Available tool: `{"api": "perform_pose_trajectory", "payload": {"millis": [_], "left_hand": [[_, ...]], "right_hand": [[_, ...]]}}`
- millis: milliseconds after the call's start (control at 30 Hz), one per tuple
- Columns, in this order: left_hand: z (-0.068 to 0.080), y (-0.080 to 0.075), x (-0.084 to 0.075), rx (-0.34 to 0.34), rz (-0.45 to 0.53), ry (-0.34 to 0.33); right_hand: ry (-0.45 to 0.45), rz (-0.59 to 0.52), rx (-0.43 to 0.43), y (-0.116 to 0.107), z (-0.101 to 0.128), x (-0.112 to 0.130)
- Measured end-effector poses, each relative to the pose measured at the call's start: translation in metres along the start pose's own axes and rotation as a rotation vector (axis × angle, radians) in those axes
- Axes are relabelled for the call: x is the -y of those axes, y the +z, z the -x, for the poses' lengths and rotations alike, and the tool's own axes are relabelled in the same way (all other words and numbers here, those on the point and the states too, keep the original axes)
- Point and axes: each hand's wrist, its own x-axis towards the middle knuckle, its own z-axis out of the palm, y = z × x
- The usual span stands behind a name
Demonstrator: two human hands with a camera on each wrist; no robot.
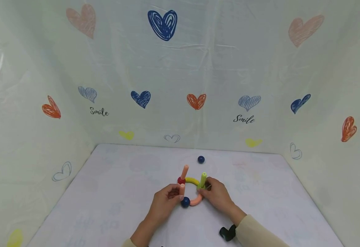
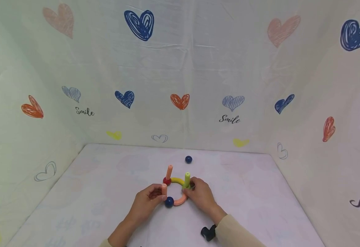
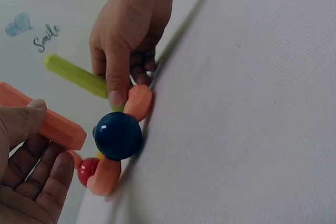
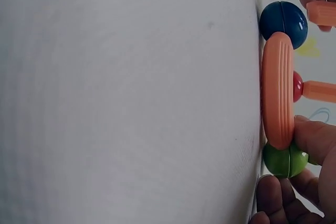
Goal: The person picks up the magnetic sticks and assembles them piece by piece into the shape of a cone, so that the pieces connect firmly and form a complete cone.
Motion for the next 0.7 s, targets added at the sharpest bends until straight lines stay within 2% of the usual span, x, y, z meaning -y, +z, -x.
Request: {"api": "perform_pose_trajectory", "payload": {"millis": [233, 433, 533, 700], "left_hand": [[0.0, 0.008, 0.0, 0.019, 0.008, 0.047], [0.0, 0.011, 0.0, 0.011, -0.025, 0.046], [0.002, 0.012, 0.001, 0.002, -0.084, 0.041], [0.006, 0.016, 0.004, -0.017, -0.247, 0.07]], "right_hand": [[0.001, 0.005, -0.013, 0.002, 0.0, 0.0], [0.013, -0.008, -0.013, 0.002, 0.0, 0.0], [0.014, -0.008, -0.002, 0.0, 0.001, 0.0], [0.021, -0.038, 0.029, -0.004, 0.004, 0.0]]}}
